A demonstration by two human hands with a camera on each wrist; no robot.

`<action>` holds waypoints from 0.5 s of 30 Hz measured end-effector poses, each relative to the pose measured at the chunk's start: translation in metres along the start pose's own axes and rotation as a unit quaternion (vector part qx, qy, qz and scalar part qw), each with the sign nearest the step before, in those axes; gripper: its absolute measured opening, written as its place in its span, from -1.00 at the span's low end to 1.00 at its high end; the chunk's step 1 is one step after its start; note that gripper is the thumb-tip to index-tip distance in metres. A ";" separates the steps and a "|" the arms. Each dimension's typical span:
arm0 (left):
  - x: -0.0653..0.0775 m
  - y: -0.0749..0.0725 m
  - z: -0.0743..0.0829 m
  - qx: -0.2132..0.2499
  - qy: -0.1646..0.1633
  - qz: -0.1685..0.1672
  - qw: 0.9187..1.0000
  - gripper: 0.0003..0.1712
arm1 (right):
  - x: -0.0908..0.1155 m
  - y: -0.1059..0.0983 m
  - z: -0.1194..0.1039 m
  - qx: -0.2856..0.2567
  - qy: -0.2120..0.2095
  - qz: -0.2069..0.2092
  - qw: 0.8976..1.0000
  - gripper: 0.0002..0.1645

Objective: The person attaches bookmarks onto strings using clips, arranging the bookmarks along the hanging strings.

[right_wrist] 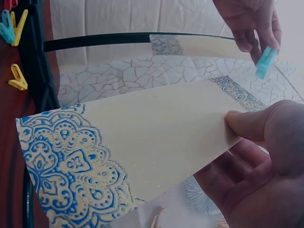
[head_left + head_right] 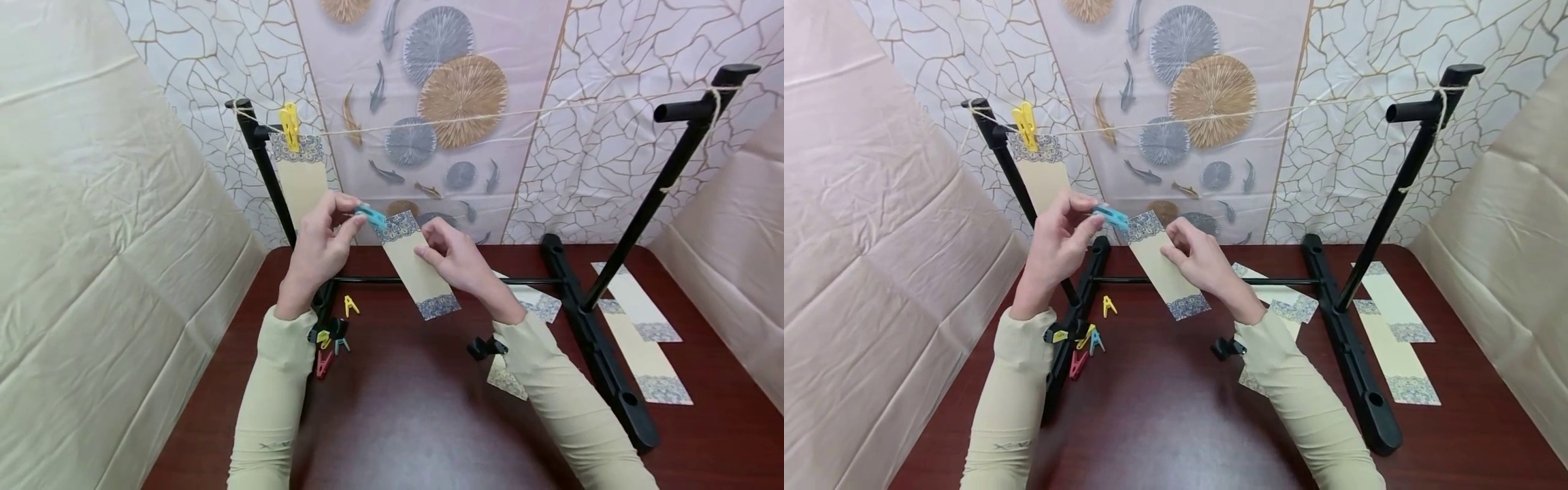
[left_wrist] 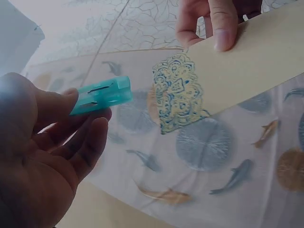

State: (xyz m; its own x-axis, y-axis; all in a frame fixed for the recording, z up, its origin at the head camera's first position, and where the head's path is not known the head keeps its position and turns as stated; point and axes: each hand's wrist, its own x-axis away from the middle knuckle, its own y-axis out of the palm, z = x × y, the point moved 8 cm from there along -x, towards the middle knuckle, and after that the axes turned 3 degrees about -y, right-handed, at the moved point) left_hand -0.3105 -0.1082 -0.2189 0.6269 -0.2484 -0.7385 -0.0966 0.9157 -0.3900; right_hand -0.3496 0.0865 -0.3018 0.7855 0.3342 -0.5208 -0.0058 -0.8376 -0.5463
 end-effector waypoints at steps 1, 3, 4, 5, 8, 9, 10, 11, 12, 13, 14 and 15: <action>-0.003 -0.002 0.004 0.000 0.009 0.003 1.000 -0.86 | -0.002 -0.001 -0.002 -0.001 -0.001 -0.001 1.000 -0.78; -0.009 -0.005 0.011 -0.007 0.025 0.006 1.000 -0.89 | -0.004 -0.003 -0.006 -0.004 -0.003 -0.003 1.000 -0.78; -0.012 -0.007 0.015 -0.012 0.032 0.009 0.999 -0.90 | -0.006 -0.004 -0.008 -0.004 -0.005 -0.003 1.000 -0.78; -0.014 -0.009 0.019 -0.016 0.040 0.012 0.999 -0.91 | -0.007 -0.005 -0.010 -0.005 -0.007 -0.003 1.000 -0.78; -0.020 -0.015 0.028 -0.035 0.059 0.020 0.997 -0.91 | -0.011 -0.007 -0.014 -0.008 -0.013 -0.001 1.000 -0.78; -0.022 -0.017 0.031 -0.039 0.065 0.022 0.997 -0.91 | -0.012 -0.007 -0.015 -0.011 -0.015 -0.001 1.000 -0.78; -0.024 -0.018 0.034 -0.041 0.072 0.023 0.996 -0.91 | -0.013 -0.008 -0.016 -0.012 -0.017 -0.001 1.000 -0.78; -0.027 -0.020 0.037 -0.043 0.079 0.023 0.996 -0.91 | -0.014 -0.008 -0.018 -0.013 -0.020 0.000 1.000 -0.78; -0.029 -0.021 0.040 -0.044 0.086 0.023 0.995 -0.91 | -0.016 -0.009 -0.019 -0.014 -0.022 0.002 1.000 -0.78; -0.032 -0.023 0.043 -0.043 0.094 0.023 0.994 -0.90 | -0.017 -0.010 -0.021 -0.016 -0.026 0.003 1.000 -0.78; -0.035 -0.024 0.046 -0.043 0.101 0.023 0.994 -0.90 | -0.019 -0.010 -0.022 -0.015 -0.029 0.006 0.999 -0.78; -0.037 -0.026 0.049 -0.043 0.107 0.024 0.993 -0.90 | -0.020 -0.011 -0.024 -0.016 -0.032 0.008 0.999 -0.77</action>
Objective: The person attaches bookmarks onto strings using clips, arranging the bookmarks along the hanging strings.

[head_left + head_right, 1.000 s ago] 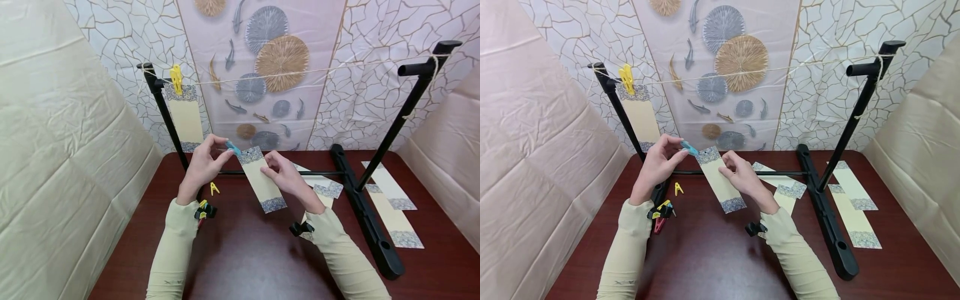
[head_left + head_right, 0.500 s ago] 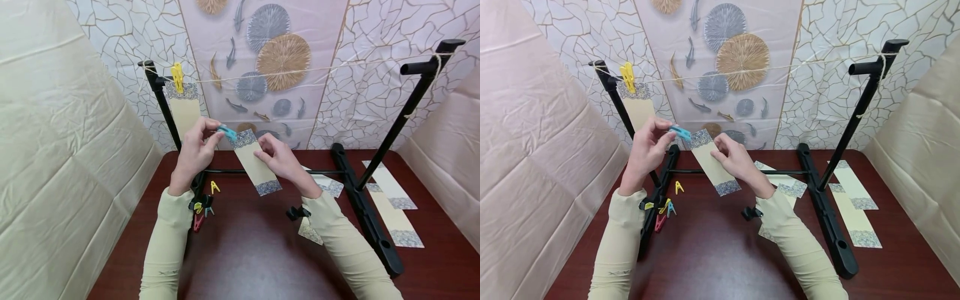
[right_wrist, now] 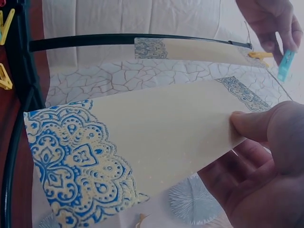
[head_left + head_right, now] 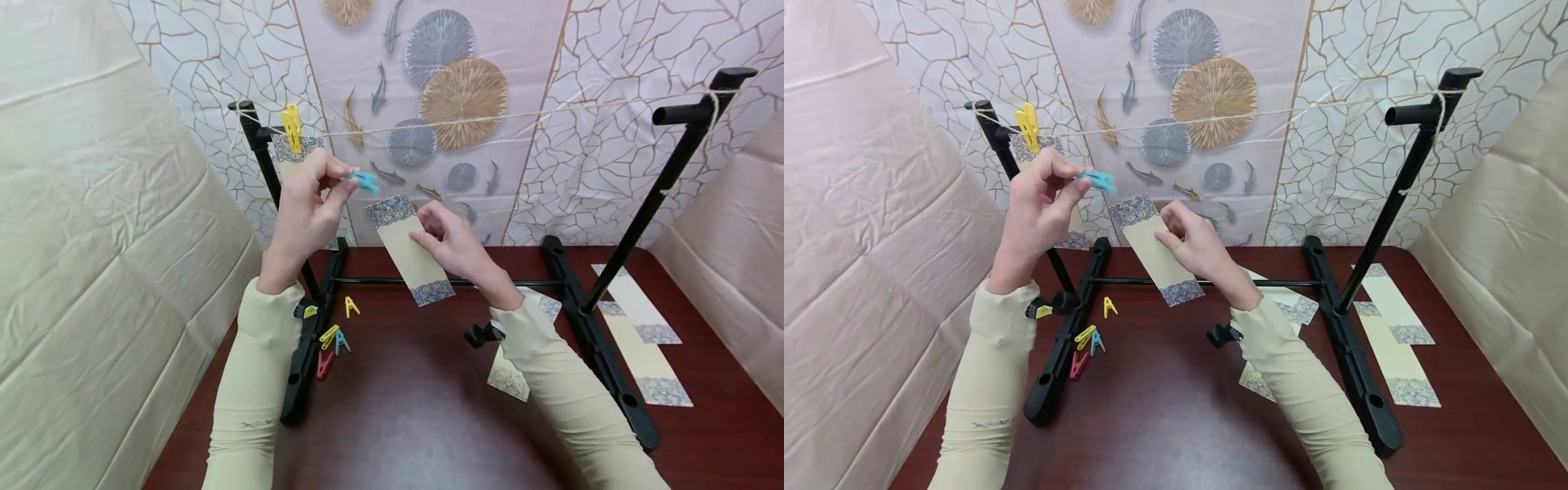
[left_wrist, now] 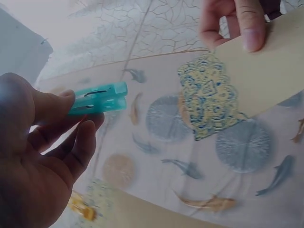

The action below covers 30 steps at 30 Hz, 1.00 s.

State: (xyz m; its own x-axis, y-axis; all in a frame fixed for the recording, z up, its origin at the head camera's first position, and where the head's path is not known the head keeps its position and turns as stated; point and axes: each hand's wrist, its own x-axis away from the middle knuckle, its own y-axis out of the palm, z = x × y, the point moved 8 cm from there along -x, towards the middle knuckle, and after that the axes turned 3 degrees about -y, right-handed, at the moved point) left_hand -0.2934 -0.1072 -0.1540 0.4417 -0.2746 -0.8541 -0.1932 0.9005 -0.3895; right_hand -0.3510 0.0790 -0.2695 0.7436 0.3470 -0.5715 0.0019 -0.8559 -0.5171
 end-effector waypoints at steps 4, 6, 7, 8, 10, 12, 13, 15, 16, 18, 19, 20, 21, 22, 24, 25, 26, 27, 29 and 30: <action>-0.013 -0.005 0.007 -0.008 0.011 0.005 1.000 -0.91 | -0.005 -0.004 -0.005 0.002 -0.014 0.012 1.000 -0.76; -0.018 -0.006 0.009 -0.010 0.008 0.007 1.000 -0.90 | -0.007 -0.006 -0.007 0.001 -0.016 0.018 1.000 -0.75; -0.021 -0.007 0.010 -0.011 0.007 0.007 1.000 -0.90 | -0.008 -0.007 -0.007 0.000 -0.017 0.020 1.000 -0.75; -0.023 -0.008 0.010 -0.012 0.005 0.009 1.000 -0.90 | -0.009 -0.007 -0.008 -0.002 -0.015 0.021 1.000 -0.75; -0.027 -0.010 0.010 -0.012 0.002 0.013 1.000 -0.90 | -0.013 -0.008 -0.009 -0.006 -0.014 0.023 1.000 -0.75; -0.033 -0.014 0.011 -0.017 0.001 0.017 1.000 -0.90 | -0.017 -0.008 -0.011 -0.013 -0.012 0.023 1.000 -0.76; -0.035 -0.016 0.011 -0.019 0.000 0.019 1.000 -0.90 | -0.020 -0.007 -0.012 -0.017 -0.011 0.021 1.000 -0.76; -0.041 -0.022 0.010 -0.025 -0.005 0.023 0.999 -0.90 | -0.025 -0.007 -0.016 -0.024 -0.010 0.020 0.999 -0.76; -0.044 -0.024 0.010 -0.027 -0.009 0.024 0.999 -0.90 | -0.028 -0.007 -0.018 -0.025 -0.010 0.019 0.999 -0.76; -0.050 -0.029 0.008 -0.034 -0.018 0.026 0.999 -0.89 | -0.034 -0.006 -0.023 -0.028 -0.010 0.015 0.999 -0.76; -0.052 -0.031 0.008 -0.038 -0.024 0.025 0.999 -0.88 | -0.036 -0.006 -0.025 -0.027 -0.012 0.014 0.999 -0.76; -0.055 -0.033 0.007 -0.041 -0.033 0.023 0.998 -0.87 | -0.039 -0.006 -0.028 -0.024 -0.014 0.014 1.000 -0.76; -0.057 -0.035 0.006 -0.046 -0.041 0.021 0.998 -0.87 | -0.042 -0.006 -0.030 -0.022 -0.017 0.014 1.000 -0.76; -0.060 -0.036 0.005 -0.050 -0.050 0.019 0.997 -0.87 | -0.044 -0.006 -0.032 -0.021 -0.019 0.014 0.999 -0.76; -0.064 -0.037 0.003 -0.058 -0.068 0.012 0.996 -0.87 | -0.049 -0.006 -0.034 -0.025 -0.021 0.017 0.999 -0.76; -0.066 -0.037 0.002 -0.063 -0.075 0.008 0.995 -0.87 | -0.051 -0.006 -0.034 -0.029 -0.020 0.018 0.999 -0.76; -0.067 -0.037 0.001 -0.066 -0.082 0.004 0.994 -0.87 | -0.054 -0.006 -0.034 -0.035 -0.020 0.019 0.999 -0.76; -0.069 -0.037 0.000 -0.071 -0.086 0.001 0.994 -0.88 | -0.055 -0.006 -0.035 -0.040 -0.018 0.020 0.999 -0.75; -0.070 -0.037 -0.001 -0.082 -0.091 -0.007 0.992 -0.89 | -0.059 -0.006 -0.035 -0.047 -0.011 0.019 0.999 -0.75; -0.071 -0.036 -0.002 -0.085 -0.092 -0.010 0.992 -0.89 | -0.061 -0.006 -0.035 -0.049 -0.009 0.017 0.999 -0.75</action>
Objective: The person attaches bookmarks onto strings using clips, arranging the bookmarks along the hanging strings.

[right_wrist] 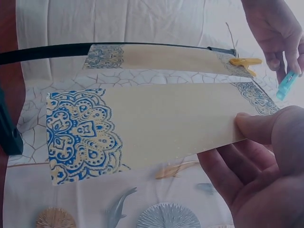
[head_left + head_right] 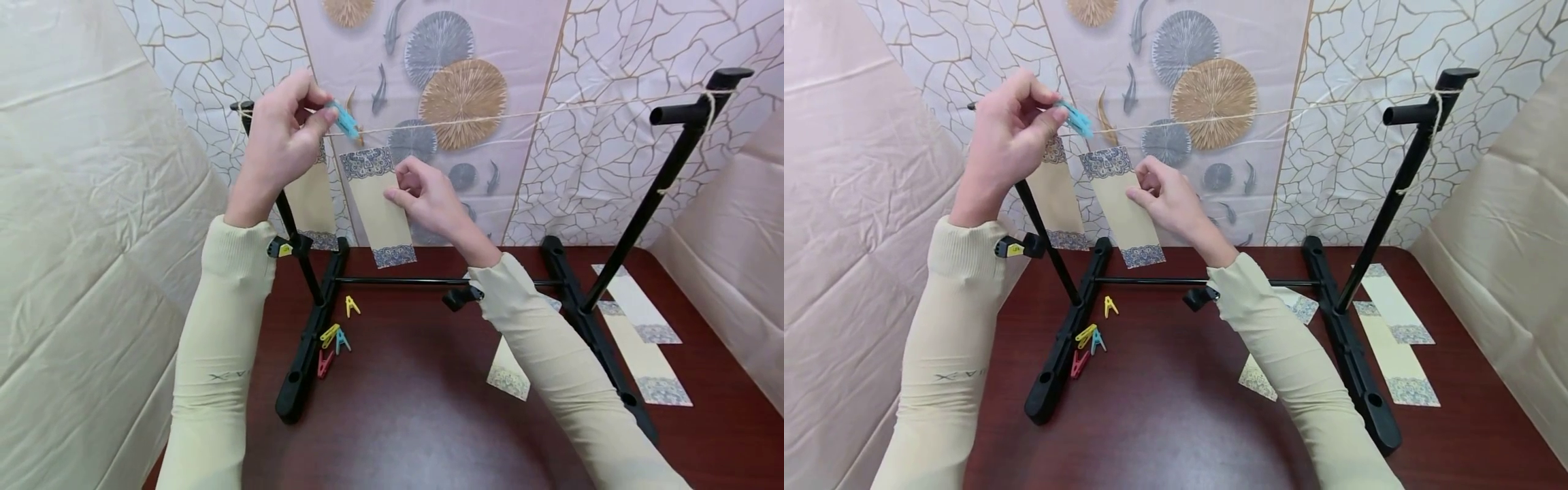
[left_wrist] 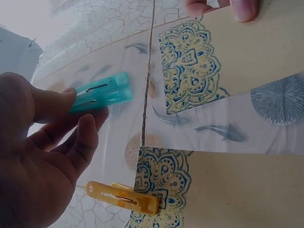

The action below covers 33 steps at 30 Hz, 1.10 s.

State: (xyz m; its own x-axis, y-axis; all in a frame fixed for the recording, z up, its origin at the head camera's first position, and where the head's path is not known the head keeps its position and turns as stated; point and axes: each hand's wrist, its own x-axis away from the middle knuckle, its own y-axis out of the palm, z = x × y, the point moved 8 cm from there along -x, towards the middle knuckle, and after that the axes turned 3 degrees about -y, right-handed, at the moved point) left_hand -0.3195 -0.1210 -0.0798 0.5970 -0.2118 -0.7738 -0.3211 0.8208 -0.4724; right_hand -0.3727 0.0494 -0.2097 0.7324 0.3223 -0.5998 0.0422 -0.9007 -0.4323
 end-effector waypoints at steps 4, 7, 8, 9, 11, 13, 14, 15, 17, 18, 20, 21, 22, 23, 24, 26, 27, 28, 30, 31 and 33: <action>-0.005 0.001 -0.003 -0.015 -0.009 -0.012 1.000 -0.88 | -0.006 0.001 -0.002 0.008 0.006 -0.002 1.000 -0.76; -0.010 0.002 -0.006 -0.017 -0.019 -0.024 0.999 -0.88 | -0.010 0.002 -0.003 0.010 0.004 0.000 1.000 -0.76; -0.011 0.002 -0.007 -0.016 -0.024 -0.029 0.999 -0.88 | -0.011 0.002 -0.003 0.008 0.004 0.000 1.000 -0.76; -0.012 0.003 -0.008 -0.015 -0.029 -0.034 0.999 -0.89 | -0.012 0.003 -0.003 0.006 0.005 0.001 1.000 -0.76; -0.012 0.004 -0.009 -0.012 -0.034 -0.045 0.998 -0.90 | -0.015 0.003 -0.002 0.002 0.007 0.000 1.000 -0.76; -0.012 0.005 -0.011 -0.017 -0.037 -0.055 0.998 -0.90 | -0.017 0.004 -0.002 -0.001 0.010 -0.001 1.000 -0.76; -0.012 0.005 -0.011 -0.022 -0.039 -0.058 0.997 -0.90 | -0.017 0.005 -0.001 -0.002 0.012 -0.002 1.000 -0.77; -0.012 0.005 -0.012 -0.028 -0.039 -0.060 0.997 -0.91 | -0.018 0.006 -0.001 -0.003 0.014 -0.003 1.000 -0.77; -0.012 0.006 -0.012 -0.041 -0.043 -0.067 0.996 -0.92 | -0.020 0.007 -0.001 -0.008 0.015 -0.006 1.000 -0.78; -0.011 0.007 -0.012 -0.046 -0.044 -0.072 0.995 -0.92 | -0.021 0.008 -0.001 -0.012 0.015 -0.008 1.000 -0.78; -0.011 0.008 -0.012 -0.057 -0.048 -0.083 0.994 -0.91 | -0.022 0.009 -0.002 -0.024 0.019 -0.011 0.999 -0.78; -0.011 0.009 -0.012 -0.062 -0.050 -0.089 0.993 -0.91 | -0.023 0.010 -0.002 -0.027 0.018 -0.012 0.999 -0.78; -0.011 0.010 -0.012 -0.067 -0.052 -0.094 0.992 -0.90 | -0.024 0.011 -0.002 -0.028 0.019 -0.014 0.999 -0.79; -0.011 0.011 -0.011 -0.072 -0.050 -0.097 0.991 -0.90 | -0.024 0.011 -0.003 -0.030 0.020 -0.016 0.999 -0.79; -0.011 0.012 -0.011 -0.076 -0.050 -0.101 0.991 -0.90 | -0.025 0.012 -0.003 -0.034 0.022 -0.017 0.999 -0.78; -0.011 0.012 -0.011 -0.085 -0.049 -0.103 0.990 -0.90 | -0.026 0.013 -0.004 -0.037 0.024 -0.019 0.999 -0.78; -0.011 0.012 -0.011 -0.086 -0.049 -0.106 0.990 -0.90 | -0.026 0.013 -0.004 -0.037 0.022 -0.020 0.999 -0.78; -0.011 0.013 -0.011 -0.087 -0.050 -0.109 0.989 -0.91 | -0.027 0.014 -0.005 -0.040 0.021 -0.019 0.999 -0.78; -0.010 0.015 -0.013 -0.088 -0.052 -0.119 0.988 -0.92 | -0.028 0.014 -0.005 -0.044 0.017 -0.016 0.999 -0.79; -0.010 0.016 -0.013 -0.086 -0.054 -0.125 0.987 -0.92 | -0.028 0.014 -0.006 -0.046 0.016 -0.015 0.999 -0.79; -0.010 0.018 -0.015 -0.088 -0.060 -0.137 0.985 -0.92 | -0.029 0.014 -0.007 -0.045 0.012 -0.012 0.999 -0.79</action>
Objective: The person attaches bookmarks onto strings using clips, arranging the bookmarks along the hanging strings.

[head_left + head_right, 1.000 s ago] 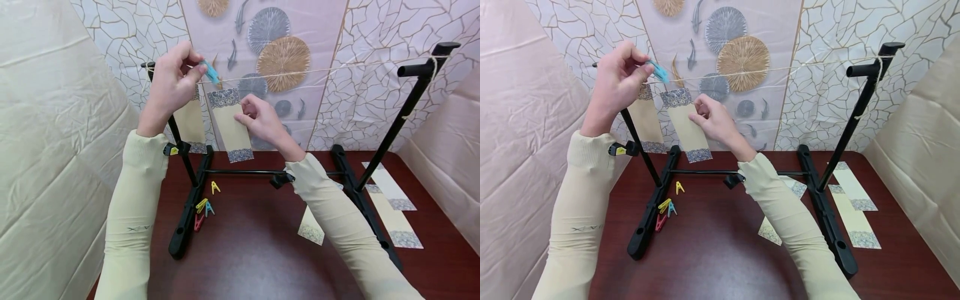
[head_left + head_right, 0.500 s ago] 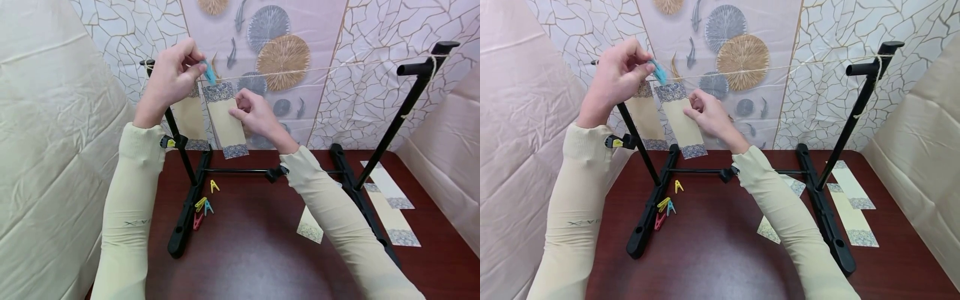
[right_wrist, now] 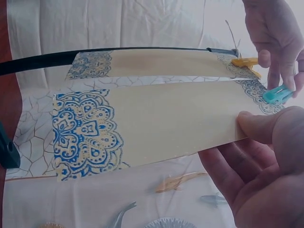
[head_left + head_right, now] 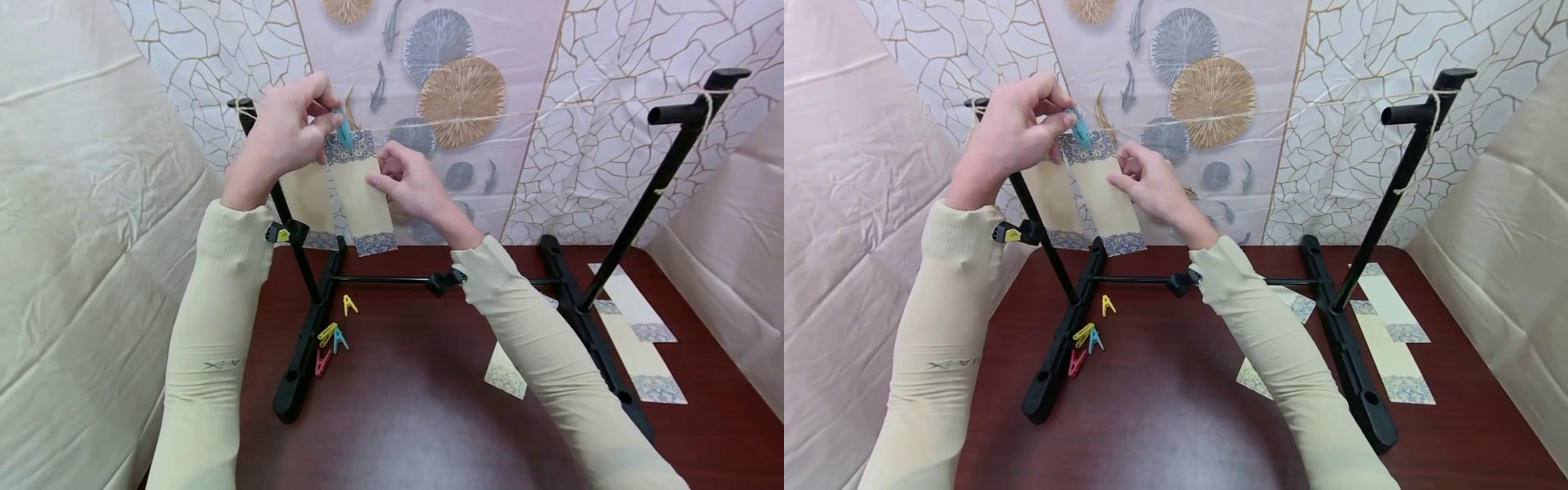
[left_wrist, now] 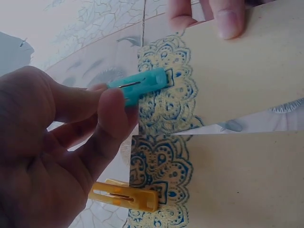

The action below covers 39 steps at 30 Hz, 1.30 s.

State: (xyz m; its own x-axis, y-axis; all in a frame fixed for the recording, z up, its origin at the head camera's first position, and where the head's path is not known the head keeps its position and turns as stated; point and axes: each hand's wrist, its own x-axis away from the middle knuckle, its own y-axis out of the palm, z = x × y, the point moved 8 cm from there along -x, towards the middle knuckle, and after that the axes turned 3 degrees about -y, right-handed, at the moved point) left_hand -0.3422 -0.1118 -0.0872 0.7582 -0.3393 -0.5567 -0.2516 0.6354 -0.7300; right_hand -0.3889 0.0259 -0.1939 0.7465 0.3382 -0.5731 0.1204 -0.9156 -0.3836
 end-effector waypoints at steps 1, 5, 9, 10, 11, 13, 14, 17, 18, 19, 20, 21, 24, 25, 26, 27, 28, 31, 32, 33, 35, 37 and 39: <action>0.000 0.001 -0.001 -0.002 -0.004 -0.007 1.000 -0.92 | 0.000 0.000 0.000 0.002 -0.001 0.000 1.000 -0.79; 0.000 0.006 -0.004 -0.010 -0.035 -0.048 0.998 -0.83 | 0.001 0.002 0.003 -0.001 0.010 0.001 1.000 -0.78; 0.000 0.009 -0.005 -0.028 -0.049 -0.076 0.996 -0.66 | 0.001 0.002 0.006 -0.014 0.015 0.005 1.000 -0.77; 0.000 0.008 -0.005 -0.032 -0.047 -0.075 0.996 -0.63 | 0.001 0.002 0.007 -0.014 0.014 0.006 1.000 -0.77; 0.000 0.008 -0.005 -0.035 -0.046 -0.073 0.996 -0.60 | 0.001 0.001 0.007 -0.014 0.012 0.007 1.000 -0.77; 0.000 0.007 -0.005 -0.034 -0.047 -0.070 0.996 -0.58 | 0.001 0.000 0.008 -0.012 0.008 0.009 1.000 -0.79; 0.000 0.006 -0.005 -0.035 -0.047 -0.067 0.996 -0.57 | 0.001 0.000 0.008 -0.011 0.007 0.010 1.000 -0.79; 0.001 0.005 -0.004 -0.033 -0.039 -0.058 0.997 -0.57 | 0.002 -0.002 0.009 -0.014 0.009 0.013 1.000 -0.81; 0.001 0.004 -0.004 -0.031 -0.036 -0.055 0.997 -0.58 | 0.003 -0.002 0.010 -0.013 0.012 0.012 1.000 -0.81; 0.001 0.004 -0.004 -0.030 -0.032 -0.053 0.998 -0.59 | 0.004 -0.003 0.010 -0.010 0.015 0.011 1.000 -0.81; 0.002 0.004 -0.003 -0.027 -0.029 -0.050 0.998 -0.60 | 0.005 -0.003 0.010 -0.008 0.018 0.010 1.000 -0.82; 0.002 0.004 -0.004 -0.024 -0.026 -0.047 0.998 -0.62 | 0.006 -0.003 0.011 -0.007 0.021 0.007 1.000 -0.82; 0.005 0.003 -0.004 -0.019 -0.020 -0.042 0.999 -0.66 | 0.011 -0.002 0.014 -0.006 0.024 -0.002 1.000 -0.81; 0.006 0.003 -0.005 -0.016 -0.021 -0.040 0.999 -0.67 | 0.013 -0.003 0.015 -0.005 0.025 -0.005 1.000 -0.80; 0.008 0.002 -0.005 -0.012 -0.022 -0.037 0.999 -0.68 | 0.015 -0.004 0.016 -0.007 0.026 -0.007 1.000 -0.78; 0.009 0.001 -0.005 -0.006 -0.024 -0.035 0.999 -0.69 | 0.017 -0.005 0.018 -0.008 0.028 -0.008 1.000 -0.76; 0.011 0.000 -0.005 0.000 -0.027 -0.032 0.999 -0.69 | 0.020 -0.008 0.020 -0.010 0.030 -0.008 0.999 -0.75; 0.017 -0.004 -0.007 0.020 -0.029 -0.016 0.999 -0.70 | 0.030 -0.017 0.024 -0.011 0.033 -0.001 0.999 -0.73; 0.019 -0.005 -0.007 0.027 -0.028 -0.010 0.999 -0.70 | 0.033 -0.020 0.025 -0.016 0.035 0.002 0.999 -0.73; 0.021 -0.006 -0.008 0.032 -0.029 -0.004 0.999 -0.70 | 0.036 -0.022 0.027 -0.020 0.037 0.003 0.999 -0.74; 0.025 -0.009 -0.009 0.040 -0.023 0.009 0.999 -0.70 | 0.043 -0.027 0.031 -0.029 0.040 0.003 0.999 -0.75; 0.030 -0.011 -0.009 0.049 -0.021 0.021 0.998 -0.70 | 0.050 -0.031 0.036 -0.033 0.050 -0.003 0.998 -0.75; 0.035 -0.013 -0.010 0.057 -0.019 0.031 0.998 -0.71 | 0.057 -0.035 0.043 -0.030 0.059 -0.009 0.998 -0.75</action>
State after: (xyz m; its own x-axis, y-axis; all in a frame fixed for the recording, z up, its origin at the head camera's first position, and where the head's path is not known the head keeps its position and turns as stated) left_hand -0.3181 -0.1385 -0.1014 0.7662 -0.2722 -0.5821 -0.2305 0.7292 -0.6443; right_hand -0.3784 0.0869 -0.2440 0.8146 0.3310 -0.4763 0.1714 -0.9219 -0.3475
